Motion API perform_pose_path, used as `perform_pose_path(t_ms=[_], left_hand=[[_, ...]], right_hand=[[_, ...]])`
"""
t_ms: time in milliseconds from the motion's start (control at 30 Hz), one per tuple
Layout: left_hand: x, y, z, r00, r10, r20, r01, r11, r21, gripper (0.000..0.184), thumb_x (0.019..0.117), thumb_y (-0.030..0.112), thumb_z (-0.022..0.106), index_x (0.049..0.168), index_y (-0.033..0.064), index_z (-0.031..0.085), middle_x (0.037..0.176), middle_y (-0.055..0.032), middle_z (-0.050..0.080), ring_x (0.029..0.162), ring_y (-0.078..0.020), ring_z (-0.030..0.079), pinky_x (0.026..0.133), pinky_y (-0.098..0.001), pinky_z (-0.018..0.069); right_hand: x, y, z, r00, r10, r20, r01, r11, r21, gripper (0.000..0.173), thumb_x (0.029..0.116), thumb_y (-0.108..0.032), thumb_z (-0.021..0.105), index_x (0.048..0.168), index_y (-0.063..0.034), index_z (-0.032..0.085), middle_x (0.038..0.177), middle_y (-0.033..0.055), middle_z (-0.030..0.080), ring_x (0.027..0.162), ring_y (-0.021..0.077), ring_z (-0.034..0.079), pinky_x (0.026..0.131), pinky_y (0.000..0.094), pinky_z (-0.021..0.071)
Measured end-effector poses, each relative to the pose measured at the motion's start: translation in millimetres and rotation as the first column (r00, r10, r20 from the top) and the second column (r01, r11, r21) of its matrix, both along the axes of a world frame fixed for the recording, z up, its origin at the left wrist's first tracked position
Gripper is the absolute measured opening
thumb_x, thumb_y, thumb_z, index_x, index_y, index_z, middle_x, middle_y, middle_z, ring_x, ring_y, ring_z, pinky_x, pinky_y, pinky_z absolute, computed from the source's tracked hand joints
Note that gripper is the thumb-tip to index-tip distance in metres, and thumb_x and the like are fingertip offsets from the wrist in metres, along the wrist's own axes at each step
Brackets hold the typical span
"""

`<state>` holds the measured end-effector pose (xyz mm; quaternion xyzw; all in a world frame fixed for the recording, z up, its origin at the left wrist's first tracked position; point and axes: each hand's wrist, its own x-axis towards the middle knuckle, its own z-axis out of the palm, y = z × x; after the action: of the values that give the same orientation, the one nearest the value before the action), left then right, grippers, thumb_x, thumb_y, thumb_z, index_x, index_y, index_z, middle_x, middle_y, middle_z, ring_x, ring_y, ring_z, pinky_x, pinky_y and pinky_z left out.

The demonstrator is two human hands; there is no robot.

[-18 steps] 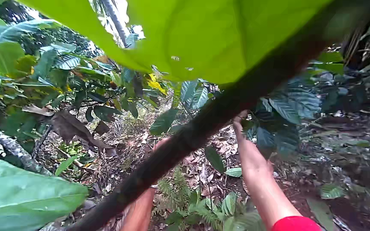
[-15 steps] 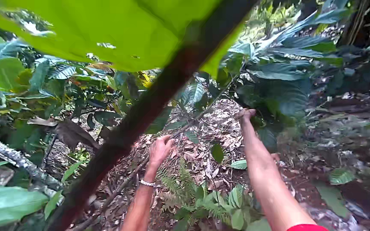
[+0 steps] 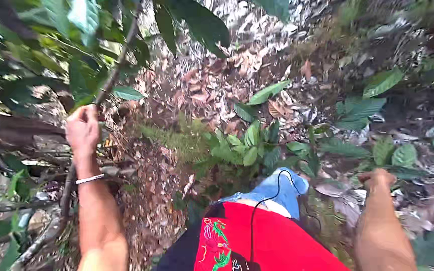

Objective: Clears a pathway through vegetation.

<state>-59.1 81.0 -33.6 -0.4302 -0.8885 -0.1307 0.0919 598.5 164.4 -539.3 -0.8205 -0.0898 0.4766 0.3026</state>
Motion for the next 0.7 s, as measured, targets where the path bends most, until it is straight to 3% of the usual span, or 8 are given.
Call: perform_pose_path(t_ms=[33,200,333,400,467,533,633,700], left_hand=[[0,4,0,1.000,0.010,-0.012,-0.010,1.000,0.001,0.060,0.1087,0.049,0.036,0.133,0.0001,0.061,0.123,-0.0313,0.064,0.114,-0.0469,0.063,0.099,-0.0692,0.0434],[14,23,-4,0.987,0.147,-0.062,-0.147,0.989,0.007,0.060,0.1087,0.048,0.035,0.132,-0.0017,0.061,0.125,-0.0341,0.062,0.121,-0.0464,0.059,0.104,-0.0653,0.0392],[28,22,-18,0.964,0.201,-0.173,-0.157,0.958,0.241,0.052,0.1046,0.040,0.050,0.138,0.0027,0.061,0.140,-0.0296,0.054,0.135,-0.0378,0.050,0.116,-0.0449,0.0351],[48,17,-31,0.951,0.158,-0.264,-0.022,0.891,0.454,0.041,0.1039,0.026,0.055,0.133,-0.0010,0.063,0.138,-0.0267,0.055,0.131,-0.0308,0.053,0.113,-0.0362,0.0395],[78,21,-47,0.988,0.071,-0.135,0.033,0.765,0.643,0.029,0.1057,0.015,0.052,0.119,-0.0078,0.065,0.122,-0.0176,0.064,0.115,-0.0172,0.061,0.102,-0.0309,0.0478],[105,32,-56,0.937,-0.069,0.342,-0.225,0.630,0.743,0.033,0.1102,0.018,0.040,0.117,-0.0069,0.061,0.109,-0.0061,0.070,0.097,-0.0087,0.067,0.091,-0.0290,0.0554],[120,60,-48,0.420,-0.363,0.832,-0.742,0.391,0.545,0.062,0.1094,0.052,0.030,0.148,0.0046,0.040,0.137,-0.0145,0.060,0.122,-0.0251,0.063,0.102,-0.0404,0.0523],[114,74,-37,0.313,-0.498,0.809,-0.886,0.153,0.437,0.077,0.1031,0.064,0.039,0.156,0.0089,0.030,0.149,-0.0175,0.050,0.133,-0.0306,0.055,0.108,-0.0445,0.0491]], right_hand=[[15,-25,-1,1.000,0.006,0.025,-0.005,0.998,-0.056,0.047,0.1067,-0.018,0.044,0.148,0.0056,0.038,0.120,0.0209,0.055,0.087,0.0195,0.058,0.078,0.0384,0.0531],[50,-88,20,0.985,0.172,0.026,-0.154,0.931,-0.332,0.044,0.1081,-0.019,0.040,0.144,0.0069,0.039,0.110,0.0198,0.053,0.076,0.0192,0.052,0.070,0.0401,0.0503],[41,-18,54,0.930,0.364,-0.054,-0.364,0.884,-0.292,0.038,0.1125,-0.036,0.036,0.118,-0.0003,0.047,0.068,-0.0009,0.042,0.047,0.0068,0.042,0.048,0.0270,0.0454],[24,42,87,0.808,0.585,-0.065,-0.587,0.794,-0.158,0.047,0.1134,-0.038,0.032,0.129,0.0033,0.048,0.070,0.0006,0.044,0.049,0.0082,0.045,0.050,0.0299,0.0466],[-1,103,143,0.561,0.827,0.027,-0.828,0.561,-0.006,0.049,0.1133,-0.034,0.032,0.136,0.0064,0.048,0.073,0.0059,0.051,0.053,0.0119,0.050,0.054,0.0351,0.0499],[-38,153,210,0.273,0.955,0.113,-0.951,0.251,0.180,0.046,0.1119,-0.028,0.032,0.131,0.0084,0.052,0.069,0.0046,0.052,0.052,0.0105,0.052,0.052,0.0335,0.0509],[-112,198,295,-0.061,0.966,0.251,-0.914,-0.155,0.376,0.044,0.1064,-0.030,0.038,0.122,0.0056,0.059,0.067,0.0005,0.053,0.052,0.0078,0.052,0.051,0.0309,0.0494],[-167,204,345,-0.192,0.907,0.375,-0.849,-0.346,0.399,0.049,0.1054,-0.038,0.039,0.122,0.0015,0.062,0.068,0.0011,0.055,0.053,0.0101,0.052,0.051,0.0339,0.0481]])
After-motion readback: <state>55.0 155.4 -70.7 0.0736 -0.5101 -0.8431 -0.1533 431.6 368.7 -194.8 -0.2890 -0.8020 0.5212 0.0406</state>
